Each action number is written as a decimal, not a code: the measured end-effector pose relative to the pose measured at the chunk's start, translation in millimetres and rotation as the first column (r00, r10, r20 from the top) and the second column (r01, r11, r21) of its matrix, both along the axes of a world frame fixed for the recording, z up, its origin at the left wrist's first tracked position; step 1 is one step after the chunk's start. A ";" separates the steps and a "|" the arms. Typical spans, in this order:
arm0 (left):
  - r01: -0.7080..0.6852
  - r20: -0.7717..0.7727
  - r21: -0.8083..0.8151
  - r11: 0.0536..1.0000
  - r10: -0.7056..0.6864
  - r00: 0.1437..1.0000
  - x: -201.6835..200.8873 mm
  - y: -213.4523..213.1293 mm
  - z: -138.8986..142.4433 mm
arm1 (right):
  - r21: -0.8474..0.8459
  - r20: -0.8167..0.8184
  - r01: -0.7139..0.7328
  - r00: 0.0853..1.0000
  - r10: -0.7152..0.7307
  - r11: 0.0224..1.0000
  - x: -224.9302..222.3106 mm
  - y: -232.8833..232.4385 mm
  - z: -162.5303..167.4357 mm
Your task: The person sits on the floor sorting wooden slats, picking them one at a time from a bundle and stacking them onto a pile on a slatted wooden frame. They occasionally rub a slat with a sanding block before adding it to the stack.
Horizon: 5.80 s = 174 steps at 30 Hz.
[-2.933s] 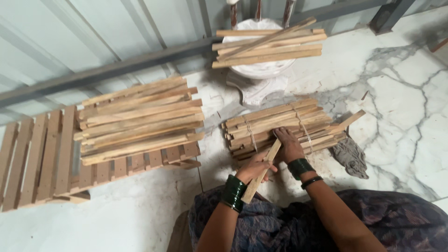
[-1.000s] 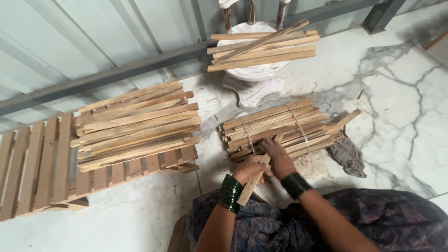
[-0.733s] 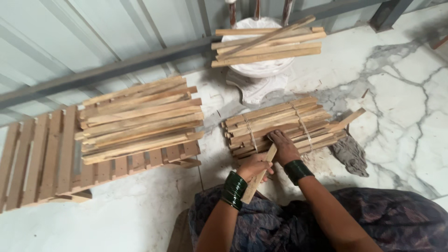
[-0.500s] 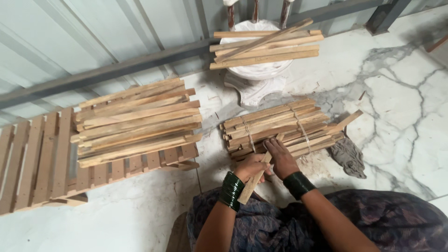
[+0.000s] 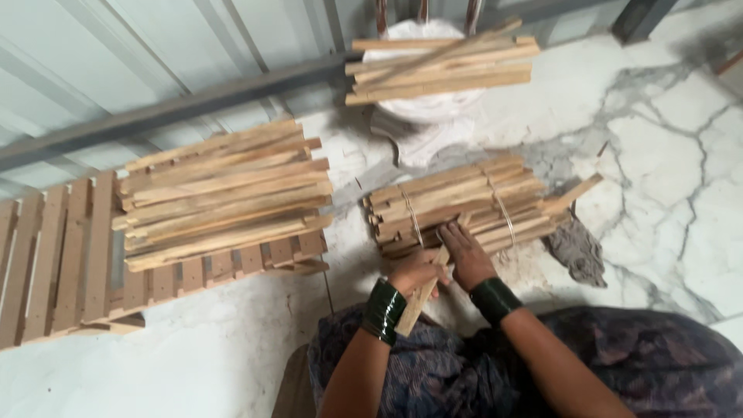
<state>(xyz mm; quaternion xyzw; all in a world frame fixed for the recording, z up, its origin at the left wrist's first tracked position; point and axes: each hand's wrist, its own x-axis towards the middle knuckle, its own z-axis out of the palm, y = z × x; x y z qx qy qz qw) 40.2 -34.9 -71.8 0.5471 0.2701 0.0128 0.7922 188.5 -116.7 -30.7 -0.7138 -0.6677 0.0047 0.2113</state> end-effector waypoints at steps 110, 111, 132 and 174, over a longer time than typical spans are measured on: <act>-0.912 0.557 0.170 0.373 0.727 0.401 -78.8 2.0 51.3 | 0.120 -0.218 0.082 0.974 -0.054 0.989 11.3 23.7 9.3; -0.912 0.560 0.210 0.351 0.722 0.407 -80.4 6.6 48.3 | 0.084 -0.184 0.120 0.978 -0.103 0.989 17.3 26.7 8.3; -0.905 0.482 -0.050 0.422 0.804 0.349 -77.1 14.9 76.0 | 0.036 -0.293 0.042 0.956 -0.030 0.998 -2.2 29.8 -12.8; -0.662 0.600 -0.161 0.732 0.605 0.523 -97.9 -0.3 107.7 | 0.353 -0.328 -0.266 0.863 0.384 0.897 -44.8 15.7 15.7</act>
